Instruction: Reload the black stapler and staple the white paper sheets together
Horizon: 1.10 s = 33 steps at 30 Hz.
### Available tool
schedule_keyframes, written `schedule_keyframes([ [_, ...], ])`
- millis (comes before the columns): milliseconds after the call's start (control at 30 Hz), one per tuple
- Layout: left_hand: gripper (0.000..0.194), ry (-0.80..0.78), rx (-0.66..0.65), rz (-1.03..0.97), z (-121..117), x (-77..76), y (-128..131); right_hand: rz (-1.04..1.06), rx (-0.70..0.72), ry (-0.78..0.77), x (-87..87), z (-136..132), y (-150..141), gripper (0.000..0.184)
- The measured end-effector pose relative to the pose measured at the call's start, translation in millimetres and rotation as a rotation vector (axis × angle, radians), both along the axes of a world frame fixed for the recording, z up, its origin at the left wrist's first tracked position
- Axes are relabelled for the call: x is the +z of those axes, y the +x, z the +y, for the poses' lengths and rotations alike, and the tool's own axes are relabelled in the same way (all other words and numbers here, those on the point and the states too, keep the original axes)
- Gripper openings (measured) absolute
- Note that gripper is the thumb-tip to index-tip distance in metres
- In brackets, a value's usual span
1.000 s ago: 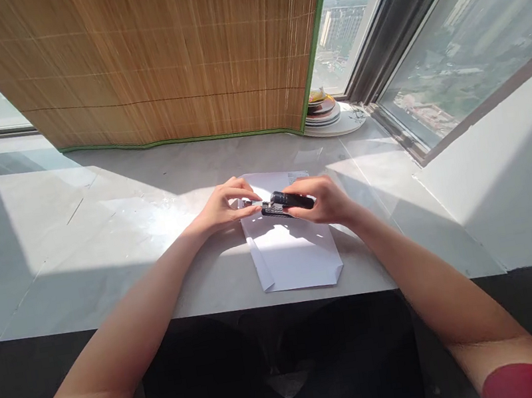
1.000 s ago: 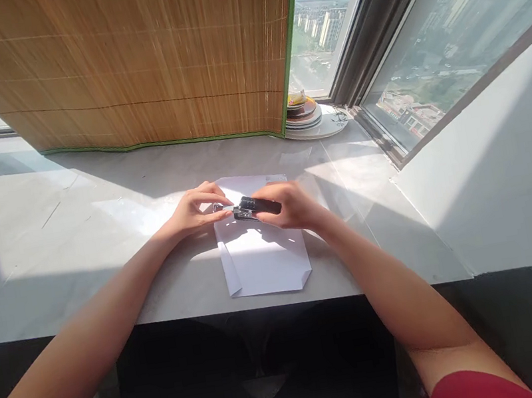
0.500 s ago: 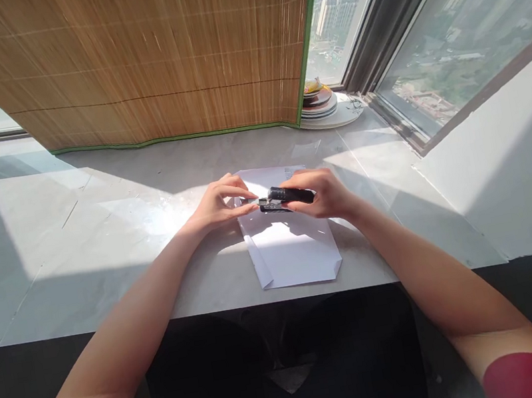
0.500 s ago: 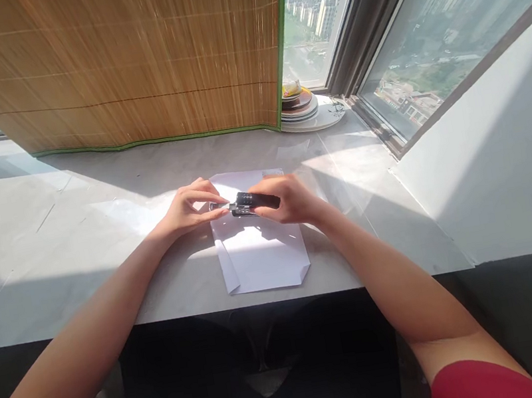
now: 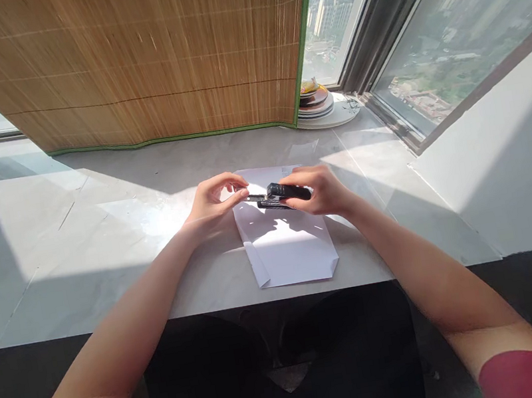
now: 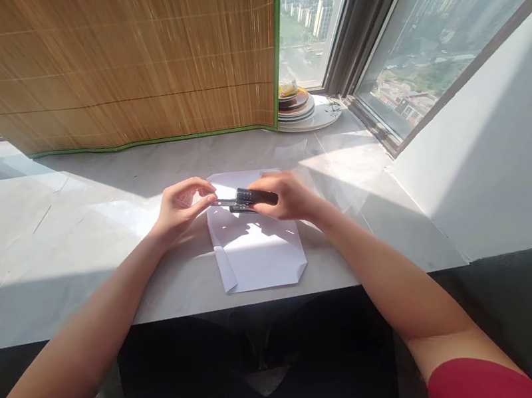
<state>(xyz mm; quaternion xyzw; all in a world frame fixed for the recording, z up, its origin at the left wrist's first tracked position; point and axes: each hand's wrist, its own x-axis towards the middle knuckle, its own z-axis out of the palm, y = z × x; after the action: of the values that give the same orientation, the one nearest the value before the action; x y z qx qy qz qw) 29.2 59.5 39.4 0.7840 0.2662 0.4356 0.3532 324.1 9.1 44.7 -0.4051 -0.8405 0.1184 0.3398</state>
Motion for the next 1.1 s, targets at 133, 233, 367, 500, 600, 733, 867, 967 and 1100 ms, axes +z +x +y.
schedule_keyframes([
  [133,0.023,0.023,0.01,0.002,1,-1.2,1,0.009,-0.02,-0.008,-3.0,1,1,0.022],
  [233,0.019,0.033,0.023,0.01,0,-0.8,1,0.018,-0.019,-0.01,-3.2,2,2,0.02],
  [367,0.018,0.072,0.039,0.065,-3,-0.1,3,0.026,-0.014,-0.011,-2.8,2,3,0.02],
  [500,0.018,0.107,0.103,0.122,-1,-1.4,2,0.004,-0.021,-0.008,-3.1,2,4,0.02],
  [600,0.014,0.127,0.053,0.204,4,-3.5,0,-0.012,-0.024,-0.006,-3.6,3,3,0.02],
  [733,0.012,0.162,-0.002,0.224,7,-5.7,-1,-0.024,-0.027,-0.012,-4.1,3,2,0.021],
  [867,0.012,0.151,-0.008,0.217,6,-5.3,1,-0.032,-0.002,-0.004,-5.3,2,0,0.021],
  [967,0.011,0.143,-0.045,0.246,5,-4.1,2,-0.037,0.029,-0.003,-5.8,2,-1,0.02],
  [1100,0.012,0.136,-0.011,0.262,4,-3.9,2,-0.04,0.029,-0.011,-4.8,1,-1,0.02],
])
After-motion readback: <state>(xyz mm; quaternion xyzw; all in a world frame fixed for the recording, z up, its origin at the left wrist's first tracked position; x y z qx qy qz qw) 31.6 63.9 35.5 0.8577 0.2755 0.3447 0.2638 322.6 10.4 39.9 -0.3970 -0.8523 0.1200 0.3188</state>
